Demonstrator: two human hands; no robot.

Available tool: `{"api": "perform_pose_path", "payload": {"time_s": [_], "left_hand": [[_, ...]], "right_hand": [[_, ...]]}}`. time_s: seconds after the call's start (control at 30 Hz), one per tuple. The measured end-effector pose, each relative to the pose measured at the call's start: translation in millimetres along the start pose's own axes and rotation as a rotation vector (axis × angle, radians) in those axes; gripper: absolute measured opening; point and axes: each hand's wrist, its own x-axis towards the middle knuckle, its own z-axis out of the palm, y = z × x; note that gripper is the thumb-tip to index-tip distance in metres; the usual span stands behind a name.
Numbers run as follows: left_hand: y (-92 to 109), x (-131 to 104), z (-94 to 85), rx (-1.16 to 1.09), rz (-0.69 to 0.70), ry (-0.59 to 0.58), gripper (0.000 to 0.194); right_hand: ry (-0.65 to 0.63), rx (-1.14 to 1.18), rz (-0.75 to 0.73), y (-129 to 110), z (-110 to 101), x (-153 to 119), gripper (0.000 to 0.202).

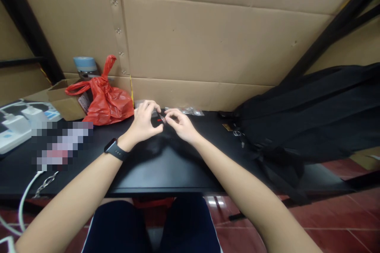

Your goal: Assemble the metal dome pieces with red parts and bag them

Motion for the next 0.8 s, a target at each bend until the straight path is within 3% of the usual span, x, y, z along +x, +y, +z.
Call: {"api": "perform_pose_path", "payload": {"time_s": [0.07,0.23,0.43,0.57,0.73,0.8], "left_hand": [[-1.7,-1.5,0.8,-0.010,0.005,-0.084,0.046],[-9.5,-4.1,12.0,-0.009,-0.031,-0.227,0.031],[-20.9,-4.0,15.3,0.024,-0.070,-0.436,0.043],[-43.4,-4.3,12.1,0.038,-0.055,-0.470,0.070],[-72.4,-5.5,14.7,0.137,-0.100,-0.446,0.036],[-77.3,-6.3,17.3,0.153,-0.092,-0.384,0.036]], "right_hand": [[0.003,-0.025,-0.007,-0.5,-0.9,-0.1,0.024],[-0.009,-0.121,-0.046,-4.1,-4.8,-0.6,0.017],[-0.062,-0.265,-0.055,4.5,-9.1,-0.6,0.013],[-0.123,-0.411,-0.113,12.7,-11.4,-1.9,0.011],[-0.225,-0.477,-0.079,12.8,-13.6,-3.0,0.012],[-0.268,-0.436,-0.083,12.1,-15.0,-1.8,0.011]]}}
